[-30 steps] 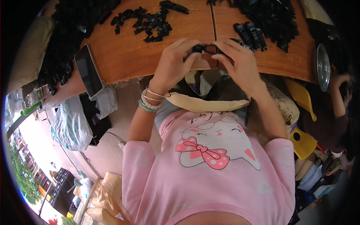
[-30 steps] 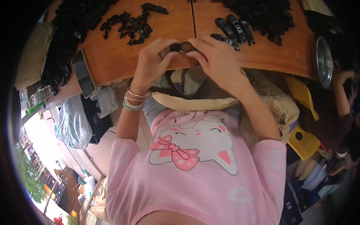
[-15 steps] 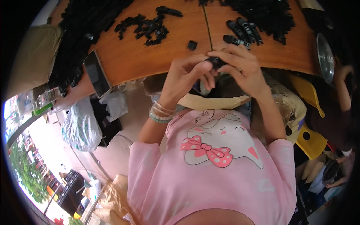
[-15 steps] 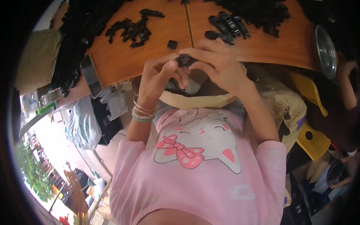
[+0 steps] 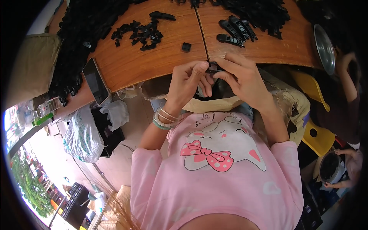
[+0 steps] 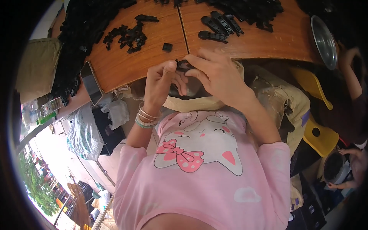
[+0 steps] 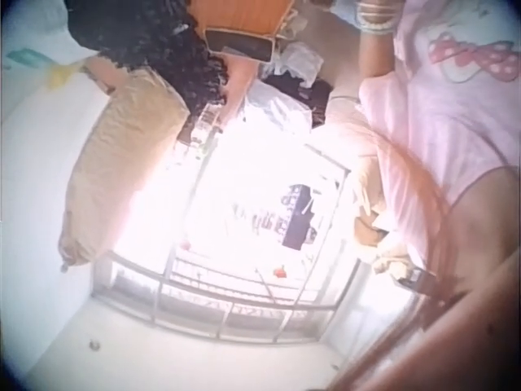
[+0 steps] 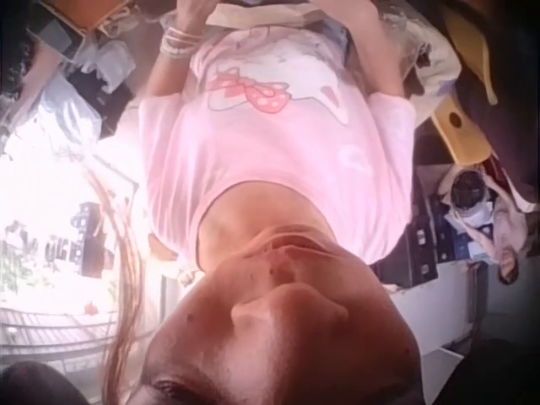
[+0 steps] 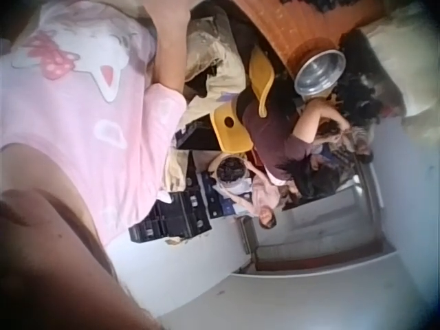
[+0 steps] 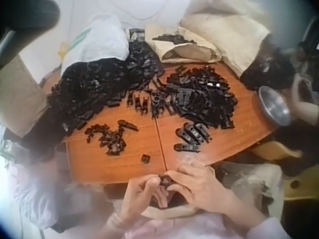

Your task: The person retrieves plastic components from bags and from a table, then assembles them together by hand.

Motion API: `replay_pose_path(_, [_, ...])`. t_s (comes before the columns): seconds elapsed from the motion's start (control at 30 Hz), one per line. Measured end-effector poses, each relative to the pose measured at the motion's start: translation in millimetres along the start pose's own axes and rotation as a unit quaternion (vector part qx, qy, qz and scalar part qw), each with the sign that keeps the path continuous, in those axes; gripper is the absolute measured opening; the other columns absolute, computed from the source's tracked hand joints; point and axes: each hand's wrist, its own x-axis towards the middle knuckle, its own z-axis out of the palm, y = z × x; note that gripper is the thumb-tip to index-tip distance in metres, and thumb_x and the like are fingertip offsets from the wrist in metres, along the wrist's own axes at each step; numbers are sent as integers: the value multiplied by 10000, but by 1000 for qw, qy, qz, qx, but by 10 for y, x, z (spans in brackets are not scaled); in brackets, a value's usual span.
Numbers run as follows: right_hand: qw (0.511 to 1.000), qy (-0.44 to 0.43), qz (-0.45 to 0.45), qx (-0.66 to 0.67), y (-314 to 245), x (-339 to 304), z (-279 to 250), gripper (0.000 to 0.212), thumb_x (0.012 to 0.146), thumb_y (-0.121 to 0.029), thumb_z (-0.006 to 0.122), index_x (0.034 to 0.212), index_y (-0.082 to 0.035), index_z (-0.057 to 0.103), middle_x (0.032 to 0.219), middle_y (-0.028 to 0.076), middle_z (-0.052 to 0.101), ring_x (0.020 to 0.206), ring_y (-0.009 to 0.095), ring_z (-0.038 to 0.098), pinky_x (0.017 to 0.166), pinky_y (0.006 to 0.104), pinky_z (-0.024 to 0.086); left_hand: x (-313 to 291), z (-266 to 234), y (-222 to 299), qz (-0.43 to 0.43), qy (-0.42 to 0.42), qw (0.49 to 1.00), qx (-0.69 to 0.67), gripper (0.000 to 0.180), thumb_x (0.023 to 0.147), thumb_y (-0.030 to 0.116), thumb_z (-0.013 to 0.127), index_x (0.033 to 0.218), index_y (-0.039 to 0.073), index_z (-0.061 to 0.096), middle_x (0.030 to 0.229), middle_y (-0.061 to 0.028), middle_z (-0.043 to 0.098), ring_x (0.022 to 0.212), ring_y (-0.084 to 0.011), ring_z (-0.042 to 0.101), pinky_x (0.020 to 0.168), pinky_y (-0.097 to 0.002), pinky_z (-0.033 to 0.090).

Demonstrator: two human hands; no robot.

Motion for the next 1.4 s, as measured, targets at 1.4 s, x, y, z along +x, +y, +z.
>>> replay_pose_path(1.4, [989, 111, 93, 36, 339, -127, -360, 259, 742, -115, 712, 981, -30, 661, 922, 76, 611, 869, 254, 559, 797, 350, 429, 195, 133, -107, -121, 87, 985, -92, 318, 890, 255, 612, 683, 18, 573, 546, -13, 518, 442, -78, 481, 408, -198, 338])
